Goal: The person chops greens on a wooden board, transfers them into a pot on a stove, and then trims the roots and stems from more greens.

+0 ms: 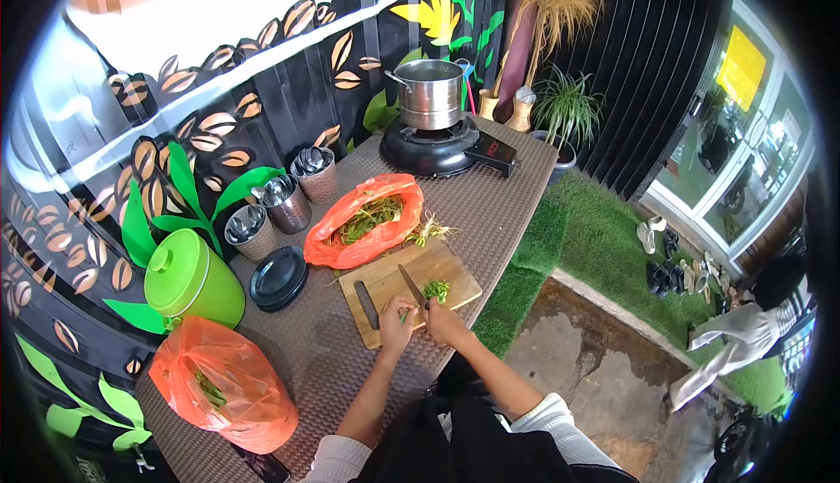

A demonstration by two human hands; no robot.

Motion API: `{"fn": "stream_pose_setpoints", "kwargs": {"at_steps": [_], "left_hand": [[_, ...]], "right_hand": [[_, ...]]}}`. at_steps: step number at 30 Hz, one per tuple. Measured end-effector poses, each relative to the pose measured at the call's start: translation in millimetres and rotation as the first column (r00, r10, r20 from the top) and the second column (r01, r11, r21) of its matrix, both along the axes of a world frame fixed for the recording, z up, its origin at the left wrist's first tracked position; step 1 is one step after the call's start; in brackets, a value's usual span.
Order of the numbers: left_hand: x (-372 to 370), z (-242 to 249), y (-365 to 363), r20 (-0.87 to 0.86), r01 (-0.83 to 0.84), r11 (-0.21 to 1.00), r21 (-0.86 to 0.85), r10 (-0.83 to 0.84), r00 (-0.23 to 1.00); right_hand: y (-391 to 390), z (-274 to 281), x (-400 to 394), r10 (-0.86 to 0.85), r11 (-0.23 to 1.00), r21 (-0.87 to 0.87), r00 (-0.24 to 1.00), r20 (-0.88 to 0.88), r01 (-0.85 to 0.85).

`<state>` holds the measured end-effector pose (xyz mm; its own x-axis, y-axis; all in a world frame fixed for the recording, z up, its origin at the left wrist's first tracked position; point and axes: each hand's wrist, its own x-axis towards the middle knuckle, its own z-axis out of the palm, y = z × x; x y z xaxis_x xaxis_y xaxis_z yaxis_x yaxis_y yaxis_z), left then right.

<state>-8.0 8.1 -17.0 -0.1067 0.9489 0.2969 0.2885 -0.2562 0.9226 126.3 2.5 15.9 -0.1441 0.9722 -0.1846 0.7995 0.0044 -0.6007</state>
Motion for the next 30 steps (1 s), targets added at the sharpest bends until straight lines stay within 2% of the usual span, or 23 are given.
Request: {"fn": "stream_pose_setpoints", "kwargs": {"at_steps": [2,4,5,7,10,14,17,19,20,22,26,28,30], "left_hand": [[1,8,-2,0.017,0.003,1.0,-0.01,-0.003,1.0],[-1,17,-5,-0.121,-0.014,0.999,-0.034,0.01,0.993],[-1,18,-5,-0.119,-0.016,0.999,-0.035,0.012,0.993],[0,14,-4,-0.089,-0.019,0.999,0.041,0.023,0.996],[0,10,-6,-0.052,-0.021,1.0,0.012,0.022,0.998],[-1,10,-6,-0.052,-0.02,0.999,0.032,0.021,0.998],[4,-6,3,0.037,-0.028,0.999,-0.044,0.029,0.999],[7,-7,6,-0.089,-0.007,1.0,-0.019,0.005,0.996],[7,-6,8,-0.093,-0.009,1.0,-0.012,0.008,0.996],[8,4,5,-0.285,-0.012,0.994,0.105,0.041,0.958],[8,4,0,-0.31,-0.052,0.99,0.131,0.091,0.946],[9,12,-5,-0.362,-0.02,0.983,0.181,0.086,0.928],[9,17,-6,-0.366,-0.015,0.982,0.187,0.084,0.927]], "right_hand": [[-12,6,-3,0.005,1.0,0.011,1.0,0.014,-0.005],[-26,18,-19,-0.121,0.992,-0.03,0.989,0.081,0.124],[-27,18,-22,-0.119,0.992,-0.03,0.989,0.083,0.122],[-25,13,-25,-0.116,0.993,-0.001,0.984,0.134,0.118],[-12,6,-20,-0.07,0.996,0.06,0.989,0.131,0.062],[-13,12,-7,-0.059,0.998,0.046,0.983,0.174,0.052],[-12,11,3,-0.118,0.993,0.036,0.982,0.15,0.114],[-7,9,6,-0.076,0.997,0.039,0.991,0.108,0.072],[-5,8,6,-0.075,0.997,0.045,0.992,0.103,0.07],[-7,15,6,-0.065,0.998,0.007,0.994,0.084,0.065],[-16,17,0,-0.082,0.996,0.048,0.991,0.103,0.077],[-21,23,-7,-0.133,0.989,-0.043,0.981,0.143,0.141],[-22,29,-12,-0.14,0.987,-0.058,0.98,0.143,0.15]]}}
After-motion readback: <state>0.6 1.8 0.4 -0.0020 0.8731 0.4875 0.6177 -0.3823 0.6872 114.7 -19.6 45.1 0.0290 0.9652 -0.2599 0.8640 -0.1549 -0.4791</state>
